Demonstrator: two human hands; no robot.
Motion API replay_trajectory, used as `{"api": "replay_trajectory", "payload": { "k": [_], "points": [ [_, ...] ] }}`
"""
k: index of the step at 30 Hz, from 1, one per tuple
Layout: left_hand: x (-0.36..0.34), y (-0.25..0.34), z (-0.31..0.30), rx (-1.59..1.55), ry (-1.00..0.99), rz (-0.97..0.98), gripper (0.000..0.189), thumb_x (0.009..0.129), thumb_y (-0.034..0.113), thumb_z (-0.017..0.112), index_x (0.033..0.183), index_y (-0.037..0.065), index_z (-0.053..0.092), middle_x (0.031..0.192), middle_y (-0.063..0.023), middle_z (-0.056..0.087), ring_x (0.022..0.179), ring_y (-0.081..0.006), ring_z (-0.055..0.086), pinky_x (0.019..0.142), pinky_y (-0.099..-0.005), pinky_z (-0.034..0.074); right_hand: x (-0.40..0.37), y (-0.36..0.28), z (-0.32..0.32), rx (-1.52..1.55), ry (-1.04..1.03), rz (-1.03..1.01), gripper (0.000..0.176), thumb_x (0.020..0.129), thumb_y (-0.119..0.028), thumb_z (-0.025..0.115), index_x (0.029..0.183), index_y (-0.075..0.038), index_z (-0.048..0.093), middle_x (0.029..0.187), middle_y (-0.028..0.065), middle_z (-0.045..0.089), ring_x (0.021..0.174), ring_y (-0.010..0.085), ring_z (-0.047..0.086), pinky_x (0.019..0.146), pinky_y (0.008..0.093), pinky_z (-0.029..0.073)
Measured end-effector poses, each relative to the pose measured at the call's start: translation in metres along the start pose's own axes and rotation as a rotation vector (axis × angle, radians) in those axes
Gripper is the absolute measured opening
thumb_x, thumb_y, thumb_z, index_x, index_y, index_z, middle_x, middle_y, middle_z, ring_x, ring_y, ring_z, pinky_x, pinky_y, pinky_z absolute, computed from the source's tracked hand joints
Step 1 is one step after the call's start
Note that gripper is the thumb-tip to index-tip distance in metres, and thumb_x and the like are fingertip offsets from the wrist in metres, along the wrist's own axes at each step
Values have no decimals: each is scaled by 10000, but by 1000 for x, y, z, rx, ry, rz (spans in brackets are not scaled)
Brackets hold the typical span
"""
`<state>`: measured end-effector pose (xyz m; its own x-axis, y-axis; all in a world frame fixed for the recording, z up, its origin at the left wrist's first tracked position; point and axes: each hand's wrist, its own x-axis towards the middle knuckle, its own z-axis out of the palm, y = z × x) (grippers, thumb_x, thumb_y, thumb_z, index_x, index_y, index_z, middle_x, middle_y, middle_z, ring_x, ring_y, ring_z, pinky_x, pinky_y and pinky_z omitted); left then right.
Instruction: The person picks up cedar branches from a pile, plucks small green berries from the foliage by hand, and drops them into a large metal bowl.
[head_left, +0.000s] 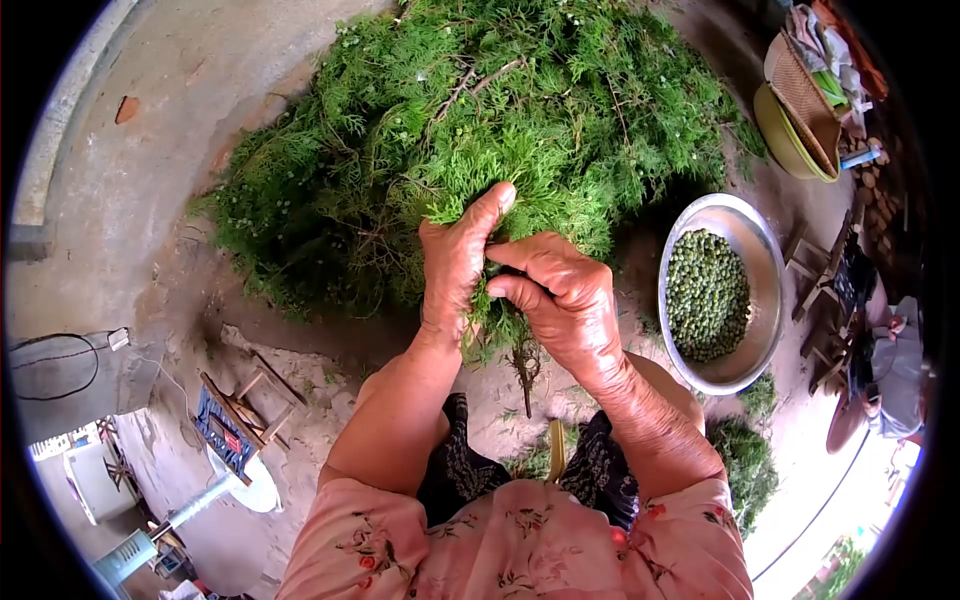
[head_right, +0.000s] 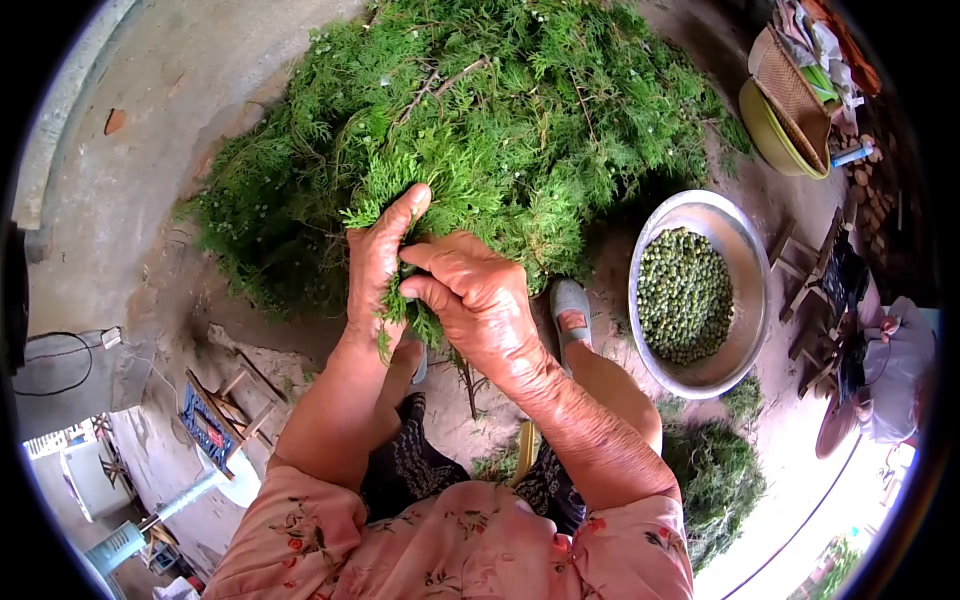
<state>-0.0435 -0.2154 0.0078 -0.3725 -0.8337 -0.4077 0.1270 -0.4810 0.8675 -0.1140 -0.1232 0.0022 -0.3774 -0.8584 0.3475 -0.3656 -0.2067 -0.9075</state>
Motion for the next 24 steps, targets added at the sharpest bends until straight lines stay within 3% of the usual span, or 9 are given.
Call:
{"api": "replay_trajectory", "payload": {
  "k": [2,6,8,9,12,14,17,20,24],
  "points": [
    [1,-3,0,51,-24,130,196,744,129,690,872,-9,634,826,-31,618,709,-110,554,650,-257,445,-1,3,2,20,43,3,227,736,-74,668,937,8,601,771,65,595,687,117,521,628,242,432],
    [1,-3,2,23,-44,94,174,762,150,678,801,-14,632,712,-2,584,605,-67,498,568,-234,419,0,-3,4,-15,52,108,169,760,-44,644,914,11,600,771,43,598,673,109,521,622,232,430],
    [3,-5,-2,55,-67,83,173,757,146,678,805,-14,632,705,-3,584,589,-73,500,552,-238,413,1,0,5,293,59,267,142,781,-26,625,918,5,602,729,7,579,616,80,498,560,199,406],
    [3,-5,-3,86,-89,73,172,751,142,678,809,-14,632,699,-4,584,574,-79,501,535,-242,407,0,-7,-2,468,6,488,130,808,-63,609,926,-8,607,709,-9,566,574,48,463,498,164,368],
    [1,-4,-1,0,-50,-10,184,750,167,680,771,-11,638,662,7,571,545,-75,484,499,-242,391,3,-9,-5,705,57,673,97,845,-85,567,906,-27,614,630,-16,525,481,30,420,416,164,342],
    [2,-4,1,-80,-15,-32,191,752,180,677,757,-7,642,648,18,561,525,-61,457,463,-234,359,4,-2,-11,822,19,653,112,852,-105,557,922,-32,605,692,16,575,527,61,490,441,173,377],
    [6,-2,-4,-63,-10,-60,200,758,198,668,781,3,633,676,27,559,475,-58,408,423,-229,303,7,6,-18,1186,80,680,140,842,-47,532,979,-31,550,935,140,615,709,154,598,483,218,424],
    [14,-2,-11,-151,3,-52,203,753,198,670,796,4,627,700,7,562,452,-75,389,422,-231,298,7,6,-30,1295,16,569,166,819,-54,536,978,-6,539,930,159,605,710,172,582,480,226,429],
    [16,5,-12,-172,121,16,232,732,223,687,807,19,605,752,-16,554,453,-94,381,436,-252,309,0,2,-42,1315,-130,405,163,825,-36,540,968,42,546,795,118,608,494,97,493,371,191,336]
  ]
}}
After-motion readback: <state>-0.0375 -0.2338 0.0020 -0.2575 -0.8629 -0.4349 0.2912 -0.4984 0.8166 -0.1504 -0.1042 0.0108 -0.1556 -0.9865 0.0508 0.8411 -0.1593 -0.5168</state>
